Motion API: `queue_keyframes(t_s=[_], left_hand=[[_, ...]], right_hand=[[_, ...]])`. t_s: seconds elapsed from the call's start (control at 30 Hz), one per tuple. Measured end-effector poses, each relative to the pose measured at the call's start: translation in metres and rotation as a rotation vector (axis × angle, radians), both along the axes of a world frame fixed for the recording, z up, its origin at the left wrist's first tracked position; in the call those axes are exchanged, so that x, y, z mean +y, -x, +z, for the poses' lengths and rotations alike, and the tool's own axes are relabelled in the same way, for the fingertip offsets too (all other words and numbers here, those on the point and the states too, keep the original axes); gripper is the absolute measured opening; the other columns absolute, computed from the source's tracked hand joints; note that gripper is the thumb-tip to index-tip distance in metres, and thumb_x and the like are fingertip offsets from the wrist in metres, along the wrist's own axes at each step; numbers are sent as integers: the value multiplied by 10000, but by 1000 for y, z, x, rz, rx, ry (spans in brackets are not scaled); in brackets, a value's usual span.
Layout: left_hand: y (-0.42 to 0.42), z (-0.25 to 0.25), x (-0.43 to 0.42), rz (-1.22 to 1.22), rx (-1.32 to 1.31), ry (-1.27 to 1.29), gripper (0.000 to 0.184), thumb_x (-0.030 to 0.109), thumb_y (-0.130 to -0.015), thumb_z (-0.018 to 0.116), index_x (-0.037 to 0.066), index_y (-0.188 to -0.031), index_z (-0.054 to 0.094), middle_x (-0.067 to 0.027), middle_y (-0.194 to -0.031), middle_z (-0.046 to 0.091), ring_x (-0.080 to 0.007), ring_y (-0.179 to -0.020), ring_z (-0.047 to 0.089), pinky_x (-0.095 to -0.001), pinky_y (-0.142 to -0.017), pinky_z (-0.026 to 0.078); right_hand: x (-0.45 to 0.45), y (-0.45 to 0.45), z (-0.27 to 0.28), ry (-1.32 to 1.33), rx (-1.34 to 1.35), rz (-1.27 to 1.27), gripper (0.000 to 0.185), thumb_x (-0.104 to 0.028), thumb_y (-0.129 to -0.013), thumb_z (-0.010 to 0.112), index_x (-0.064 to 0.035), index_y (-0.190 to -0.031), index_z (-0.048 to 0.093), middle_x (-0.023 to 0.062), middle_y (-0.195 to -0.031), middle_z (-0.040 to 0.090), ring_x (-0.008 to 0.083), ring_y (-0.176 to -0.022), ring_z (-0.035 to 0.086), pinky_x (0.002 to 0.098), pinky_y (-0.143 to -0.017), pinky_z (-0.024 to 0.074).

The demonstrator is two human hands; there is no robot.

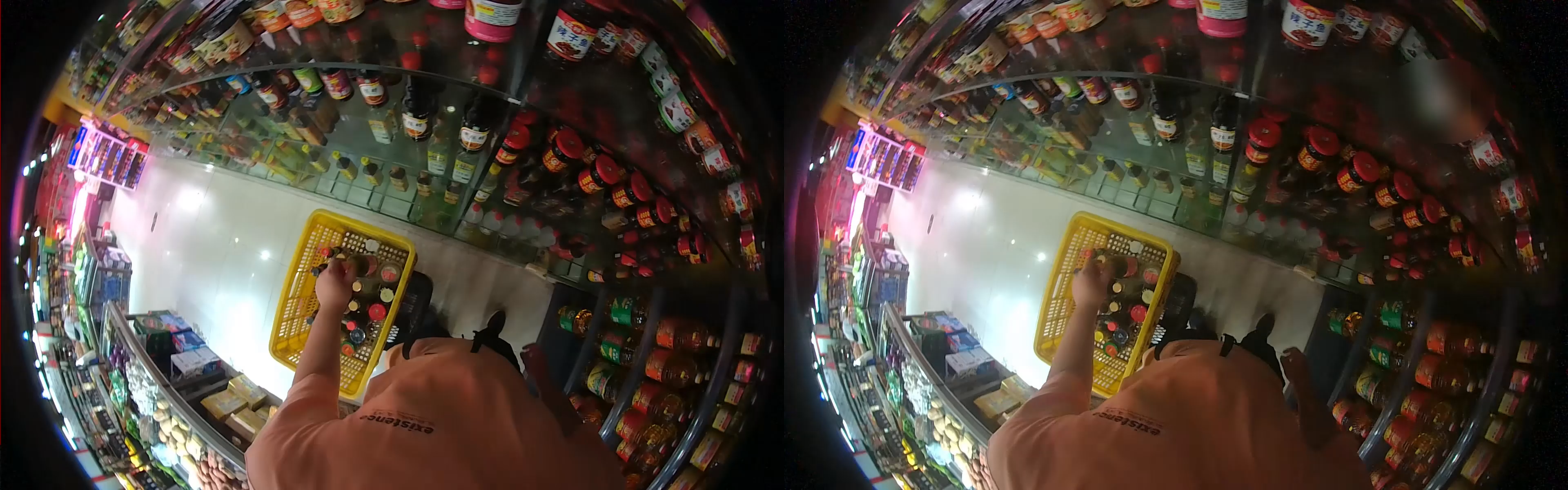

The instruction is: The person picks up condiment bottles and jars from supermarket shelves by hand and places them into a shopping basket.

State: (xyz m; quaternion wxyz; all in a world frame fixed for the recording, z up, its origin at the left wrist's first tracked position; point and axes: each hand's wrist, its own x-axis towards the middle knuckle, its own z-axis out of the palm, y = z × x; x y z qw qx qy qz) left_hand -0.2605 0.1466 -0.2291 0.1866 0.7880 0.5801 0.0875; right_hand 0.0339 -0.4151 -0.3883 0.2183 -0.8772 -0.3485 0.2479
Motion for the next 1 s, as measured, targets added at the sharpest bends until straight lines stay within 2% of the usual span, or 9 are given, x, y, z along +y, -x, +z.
queue_keyframes(t_s=[0.13, 0.33, 0.5, 0.57, 0.77, 0.83, 0.9, 0.93, 1.0], left_hand=[[-6, 92, -21, 41, -238, -66, 317, 372, -780, 754, 83, -888, 681, -102, -708, 679, -312, -678, 687, -418, -648, 533], [-48, 194, -66, -103, -305, -198, 309, 338, -689, 771, 65, -796, 676, -110, -642, 650, -303, -626, 671, -404, -620, 537], [-101, 257, -102, -297, -378, -122, 327, 327, -658, 774, 30, -731, 657, -136, -624, 639, -316, -598, 660, -395, -607, 544], [-123, 265, -110, -349, -366, -118, 352, 329, -668, 786, 9, -709, 645, -135, -609, 632, -299, -596, 666, -376, -593, 534], [-211, 266, -146, -285, -563, 288, 426, 368, -748, 803, -8, -666, 621, -109, -581, 623, -178, -513, 571, -339, -540, 468], [-237, 246, -151, -329, -507, 346, 418, 377, -792, 791, -23, -746, 679, -117, -638, 664, -170, -579, 613, -329, -572, 481], [-266, 243, -166, -422, -420, 185, 407, 376, -820, 782, -24, -862, 723, -117, -716, 700, -144, -657, 640, -301, -609, 485], [-274, 225, -173, -487, -523, 174, 425, 388, -858, 762, -19, -974, 724, -107, -742, 690, -128, -682, 630, -296, -632, 484], [-290, 210, -190, -552, -515, 282, 431, 390, -877, 747, -19, -1009, 713, -94, -711, 666, -130, -660, 616, -300, -627, 484]], right_hand=[[138, -19, 110, -84, 194, -56, 264, -201, -897, 679, -16, -1084, 652, 199, -980, 708, 348, -946, 703, 408, -815, 548], [285, 1, 236, -261, 369, 296, 390, -204, -892, 703, -24, -1222, 600, 183, -1157, 658, 313, -1075, 668, 401, -884, 539], [327, 24, 300, -597, 216, 584, 743, -243, -823, 805, -29, -1426, 427, 168, -1241, 612, 338, -1144, 618, 386, -986, 488], [323, 17, 309, -731, 541, 655, 851, -250, -779, 850, -47, -1461, 383, 156, -1262, 598, 310, -1120, 638, 382, -952, 510], [267, -37, 318, -502, 548, 465, 781, -230, -737, 873, -50, -1386, 477, 117, -1216, 652, 209, -1074, 663, 351, -933, 541], [247, -56, 319, -460, 705, 347, 791, -230, -727, 875, -50, -1389, 481, 110, -1229, 648, 208, -1091, 653, 355, -931, 543], [226, -73, 298, -502, 732, 292, 782, -227, -728, 874, -47, -1385, 490, 108, -1228, 649, 207, -1102, 645, 354, -945, 533], [214, -84, 287, -537, 768, 262, 774, -224, -729, 872, -44, -1381, 498, 105, -1227, 649, 207, -1113, 637, 352, -959, 522], [189, -103, 281, -581, 745, 187, 770, -222, -726, 874, -38, -1376, 505, 105, -1222, 651, 210, -1125, 629, 351, -975, 505]])
